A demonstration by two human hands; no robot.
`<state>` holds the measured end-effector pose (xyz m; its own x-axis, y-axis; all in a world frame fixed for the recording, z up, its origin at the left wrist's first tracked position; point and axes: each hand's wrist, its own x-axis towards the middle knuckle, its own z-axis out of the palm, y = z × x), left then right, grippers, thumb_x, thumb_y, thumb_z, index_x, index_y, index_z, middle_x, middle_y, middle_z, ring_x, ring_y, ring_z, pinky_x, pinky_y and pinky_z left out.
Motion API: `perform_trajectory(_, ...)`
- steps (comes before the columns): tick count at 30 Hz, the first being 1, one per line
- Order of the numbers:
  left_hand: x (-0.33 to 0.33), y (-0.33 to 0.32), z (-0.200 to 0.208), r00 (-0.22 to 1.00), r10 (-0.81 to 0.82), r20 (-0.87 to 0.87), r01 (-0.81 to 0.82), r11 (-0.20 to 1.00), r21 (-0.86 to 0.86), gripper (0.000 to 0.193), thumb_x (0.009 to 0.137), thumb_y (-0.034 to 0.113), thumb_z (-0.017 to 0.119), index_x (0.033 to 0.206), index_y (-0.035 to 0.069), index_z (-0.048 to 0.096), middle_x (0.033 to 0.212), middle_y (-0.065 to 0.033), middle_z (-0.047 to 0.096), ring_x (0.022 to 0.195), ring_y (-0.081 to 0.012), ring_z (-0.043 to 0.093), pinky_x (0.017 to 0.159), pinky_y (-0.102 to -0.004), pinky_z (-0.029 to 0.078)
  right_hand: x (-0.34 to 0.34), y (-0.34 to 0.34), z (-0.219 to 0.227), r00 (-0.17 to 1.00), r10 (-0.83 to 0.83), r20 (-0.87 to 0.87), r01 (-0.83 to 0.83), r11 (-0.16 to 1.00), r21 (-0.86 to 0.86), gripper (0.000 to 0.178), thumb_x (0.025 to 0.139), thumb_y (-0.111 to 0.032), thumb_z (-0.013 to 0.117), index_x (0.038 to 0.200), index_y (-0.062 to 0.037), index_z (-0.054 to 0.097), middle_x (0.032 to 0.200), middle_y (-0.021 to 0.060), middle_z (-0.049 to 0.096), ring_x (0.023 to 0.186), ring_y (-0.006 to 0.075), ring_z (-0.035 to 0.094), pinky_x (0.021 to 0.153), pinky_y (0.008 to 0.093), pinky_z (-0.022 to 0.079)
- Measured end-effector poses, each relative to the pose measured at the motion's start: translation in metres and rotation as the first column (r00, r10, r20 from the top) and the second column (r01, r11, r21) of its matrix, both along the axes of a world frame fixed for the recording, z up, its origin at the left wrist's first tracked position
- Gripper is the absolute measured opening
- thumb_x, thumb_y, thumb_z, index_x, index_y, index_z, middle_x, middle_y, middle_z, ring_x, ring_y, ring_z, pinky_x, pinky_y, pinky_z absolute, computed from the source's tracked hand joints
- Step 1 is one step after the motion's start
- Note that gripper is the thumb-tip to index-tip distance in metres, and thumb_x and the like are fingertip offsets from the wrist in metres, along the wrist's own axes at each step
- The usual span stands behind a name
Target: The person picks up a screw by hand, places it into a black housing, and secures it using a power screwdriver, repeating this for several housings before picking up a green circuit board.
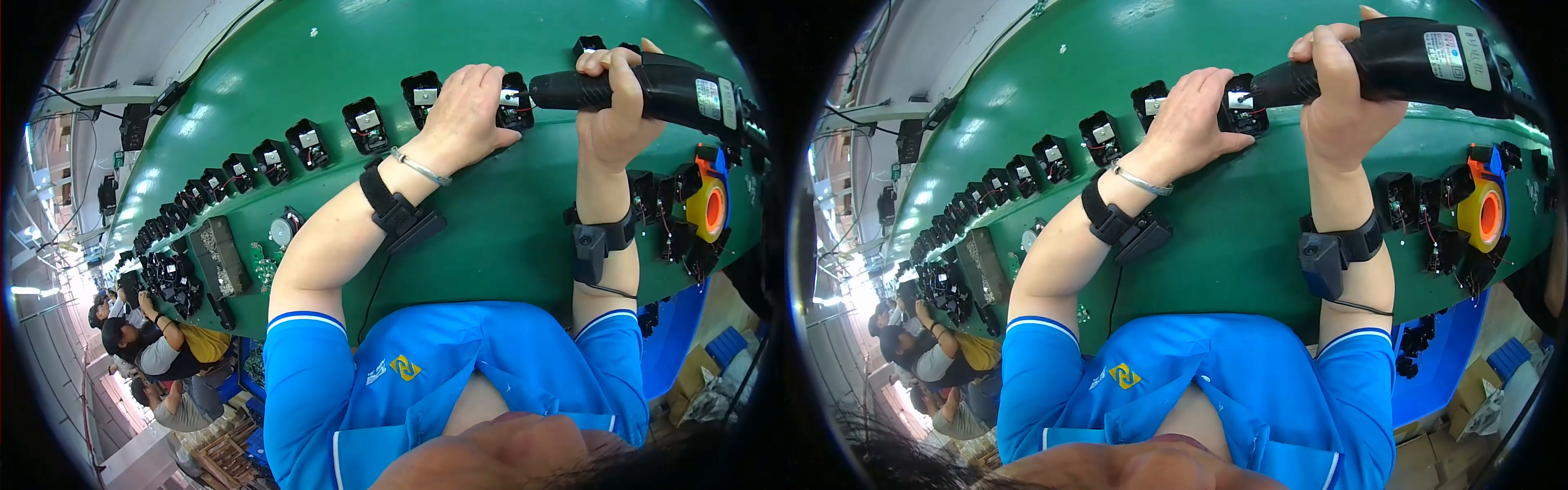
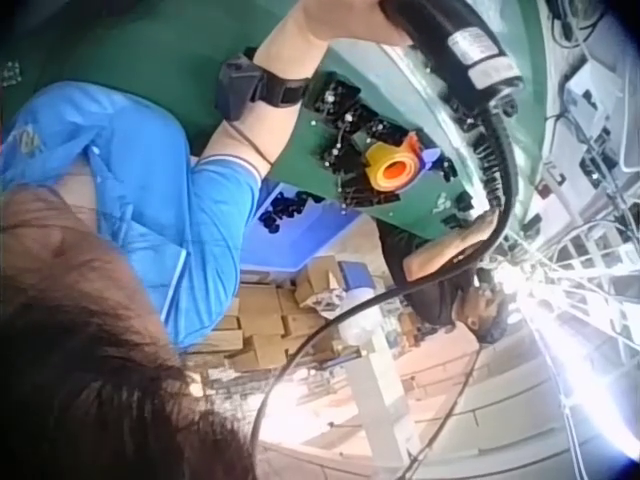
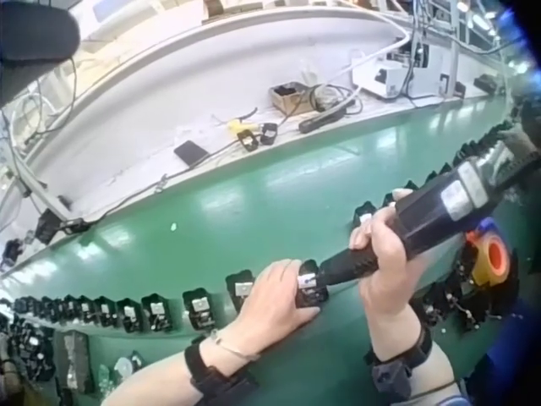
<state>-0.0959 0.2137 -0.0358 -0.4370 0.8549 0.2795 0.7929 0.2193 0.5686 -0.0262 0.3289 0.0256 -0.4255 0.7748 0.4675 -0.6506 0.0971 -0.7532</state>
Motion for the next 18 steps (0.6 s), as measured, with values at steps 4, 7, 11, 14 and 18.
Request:
perform_trajectory(4, 0.0007, -0.0007, -0.0018, 1.000, 0.002, 0.016, -0.002, 1.000, 0.009, 0.067, 0.049, 0.019, 0.073, 0.103, -0.004, 0.041, 0.098, -0.0172, 0.047, 0.093, -0.0314, 0.044, 0.081, -0.0357, 0.037, -0.0001, 0.0009, -0.0055, 1.000, 0.009, -0.012, -0.009, 1.000, 0.020, 0.031, 0.070, 0.004, 0.045, 0.100, 0.0033, 0.038, 0.064, 0.0096, 0.049, 0.056, 0.0185, 0.048, 0.057, 0.0351, 0.040)
perform_trajectory(7, 0.0002, -0.0019, -0.0029, 1.000, 0.011, 0.003, -0.011, 1.000, 0.011, 0.066, 0.048, 0.019, 0.074, 0.102, -0.004, 0.041, 0.097, -0.0169, 0.047, 0.092, -0.0311, 0.044, 0.080, -0.0359, 0.038, -0.0020, -0.0003, -0.0068, 1.000, 0.017, 0.001, -0.017, 1.000, 0.022, 0.032, 0.070, 0.004, 0.046, 0.100, 0.0031, 0.038, 0.064, 0.0095, 0.049, 0.056, 0.0184, 0.048, 0.057, 0.0351, 0.040)
perform_trajectory(11, 0.0001, -0.0030, -0.0029, 1.000, 0.013, 0.000, -0.013, 1.000, 0.024, 0.065, 0.048, 0.018, 0.074, 0.101, -0.003, 0.042, 0.096, -0.0166, 0.047, 0.092, -0.0309, 0.044, 0.079, -0.0358, 0.038, -0.0029, -0.0025, -0.0078, 1.000, 0.022, -0.002, -0.022, 1.000, 0.016, 0.031, 0.070, 0.004, 0.046, 0.100, 0.0034, 0.038, 0.065, 0.0097, 0.050, 0.056, 0.0184, 0.048, 0.057, 0.0349, 0.040)
perform_trajectory(14, -0.0006, -0.0050, -0.0025, 1.000, 0.011, -0.005, -0.011, 1.000, 0.024, 0.066, 0.048, 0.018, 0.074, 0.101, -0.003, 0.041, 0.096, -0.0162, 0.047, 0.092, -0.0310, 0.044, 0.079, -0.0358, 0.039, -0.0040, -0.0052, -0.0097, 1.000, 0.022, -0.002, -0.022, 0.999, 0.025, 0.032, 0.070, 0.004, 0.047, 0.100, 0.0033, 0.038, 0.065, 0.0097, 0.050, 0.056, 0.0185, 0.048, 0.057, 0.0351, 0.041)
perform_trajectory(18, -0.0013, -0.0064, -0.0031, 1.000, 0.011, -0.009, -0.011, 1.000, 0.008, 0.062, 0.048, 0.018, 0.073, 0.097, -0.003, 0.042, 0.093, -0.0154, 0.047, 0.091, -0.0298, 0.044, 0.079, -0.0351, 0.038, -0.0054, -0.0084, -0.0101, 1.000, 0.025, -0.005, -0.025, 0.999, 0.023, 0.032, 0.069, 0.005, 0.047, 0.100, 0.0026, 0.038, 0.066, 0.0091, 0.051, 0.057, 0.0186, 0.049, 0.057, 0.0354, 0.041)
